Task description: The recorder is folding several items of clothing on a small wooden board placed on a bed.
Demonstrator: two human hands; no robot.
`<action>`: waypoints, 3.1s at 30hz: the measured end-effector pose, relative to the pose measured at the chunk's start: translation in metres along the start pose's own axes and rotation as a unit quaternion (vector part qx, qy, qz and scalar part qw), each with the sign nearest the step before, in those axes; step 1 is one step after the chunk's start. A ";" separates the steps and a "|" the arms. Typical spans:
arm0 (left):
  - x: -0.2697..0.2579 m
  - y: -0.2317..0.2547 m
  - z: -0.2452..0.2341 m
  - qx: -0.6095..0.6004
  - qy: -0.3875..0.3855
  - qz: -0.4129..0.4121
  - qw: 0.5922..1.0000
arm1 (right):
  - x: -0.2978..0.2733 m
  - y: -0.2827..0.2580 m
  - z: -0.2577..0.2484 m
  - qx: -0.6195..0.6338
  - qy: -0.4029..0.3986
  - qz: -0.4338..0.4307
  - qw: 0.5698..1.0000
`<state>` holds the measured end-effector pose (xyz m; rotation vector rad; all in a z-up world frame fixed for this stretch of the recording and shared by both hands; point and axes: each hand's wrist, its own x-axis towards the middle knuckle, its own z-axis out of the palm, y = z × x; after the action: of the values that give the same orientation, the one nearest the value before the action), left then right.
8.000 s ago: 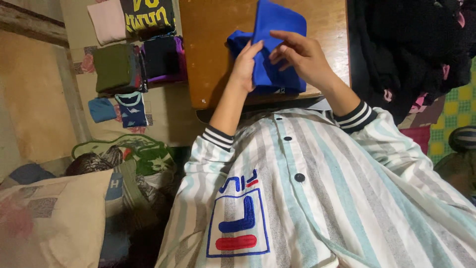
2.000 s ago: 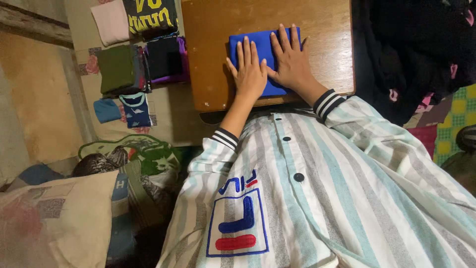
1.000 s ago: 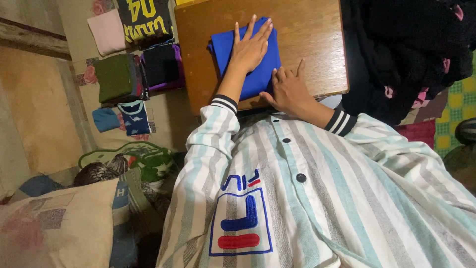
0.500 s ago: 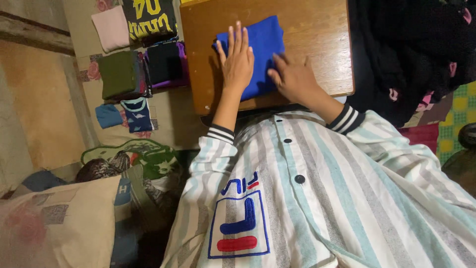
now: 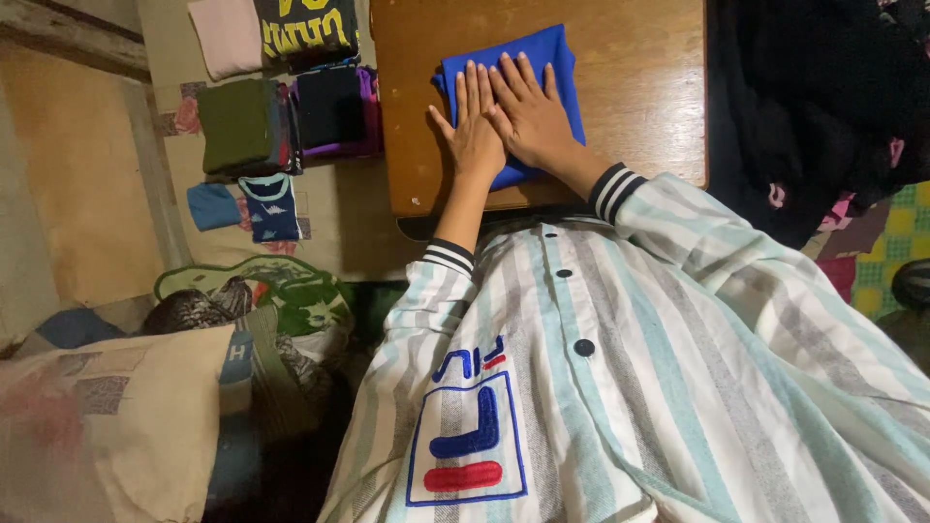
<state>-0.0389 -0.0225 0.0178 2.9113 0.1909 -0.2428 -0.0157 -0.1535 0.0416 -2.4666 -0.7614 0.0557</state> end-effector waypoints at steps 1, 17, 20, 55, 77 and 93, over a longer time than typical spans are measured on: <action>0.001 0.000 0.002 -0.001 0.000 -0.002 1.000 | 0.001 0.001 0.000 0.000 -0.001 -0.001 1.000; 0.001 -0.009 0.013 -0.025 0.078 -0.006 0.997 | 0.000 0.029 -0.012 -0.034 -0.008 0.113 0.993; 0.000 -0.012 0.019 -0.048 0.111 0.004 0.993 | -0.001 0.040 -0.003 -0.038 -0.008 0.112 0.993; 0.002 -0.039 -0.013 -0.179 0.060 -0.090 0.978 | -0.020 0.021 0.029 -0.138 0.212 0.252 0.934; -0.001 -0.126 -0.023 -0.253 0.050 -0.162 0.953 | 0.006 -0.057 0.064 -0.145 0.197 0.368 0.897; -0.008 -0.112 -0.020 -0.155 0.149 -0.119 0.969 | 0.001 -0.051 0.073 -0.135 0.243 0.312 0.908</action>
<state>-0.0598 0.0892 0.0165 2.5934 0.5733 0.1775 -0.0552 -0.0824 0.0064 -2.7129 0.2633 -0.4387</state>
